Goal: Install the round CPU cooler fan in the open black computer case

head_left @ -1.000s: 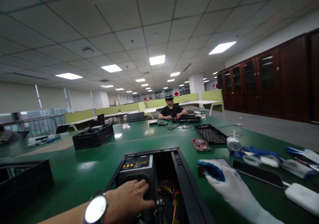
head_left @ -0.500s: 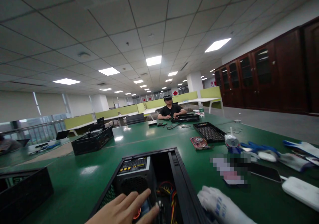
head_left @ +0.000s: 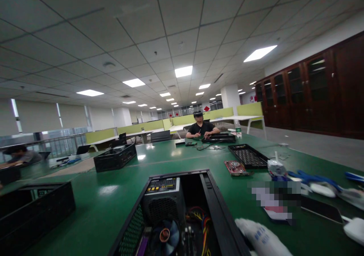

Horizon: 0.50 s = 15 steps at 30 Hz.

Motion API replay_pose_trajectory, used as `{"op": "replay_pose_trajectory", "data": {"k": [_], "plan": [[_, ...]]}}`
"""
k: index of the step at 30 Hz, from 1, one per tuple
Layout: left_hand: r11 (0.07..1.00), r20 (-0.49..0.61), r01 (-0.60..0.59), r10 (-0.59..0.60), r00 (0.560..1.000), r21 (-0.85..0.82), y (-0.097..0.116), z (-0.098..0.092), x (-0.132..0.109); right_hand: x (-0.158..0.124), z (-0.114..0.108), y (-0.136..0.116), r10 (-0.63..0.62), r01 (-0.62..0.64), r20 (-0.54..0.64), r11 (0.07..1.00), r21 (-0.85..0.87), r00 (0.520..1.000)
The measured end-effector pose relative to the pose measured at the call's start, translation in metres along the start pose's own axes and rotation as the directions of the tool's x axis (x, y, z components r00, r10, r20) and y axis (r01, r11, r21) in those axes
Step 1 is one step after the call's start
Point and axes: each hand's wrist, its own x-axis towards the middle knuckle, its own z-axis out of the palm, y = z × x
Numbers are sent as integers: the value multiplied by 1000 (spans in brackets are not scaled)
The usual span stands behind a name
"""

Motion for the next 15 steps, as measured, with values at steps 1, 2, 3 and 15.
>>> {"op": "replay_pose_trajectory", "data": {"k": [1, 2, 3, 15], "plan": [[1000, -6, -1, 1, 1000, 7, 7, -7, -3, 2, 1, 4, 38, -37, -34, 998, 45, 999], [1000, -10, -1, 1, 1000, 5, 15, -15, -6, 4, 2, 8, 71, -66, -59, 995, 78, 996], [1000, -15, -5, 5, 1000, 1, 22, -24, -8, 5, 2, 12, 94, -86, -74, 991, 100, 993], [652, 116, 191, -156, 981, -734, 30, 52, 90, 3, 12, 27, 112, -116, -90, 993, -37, 990]]}}
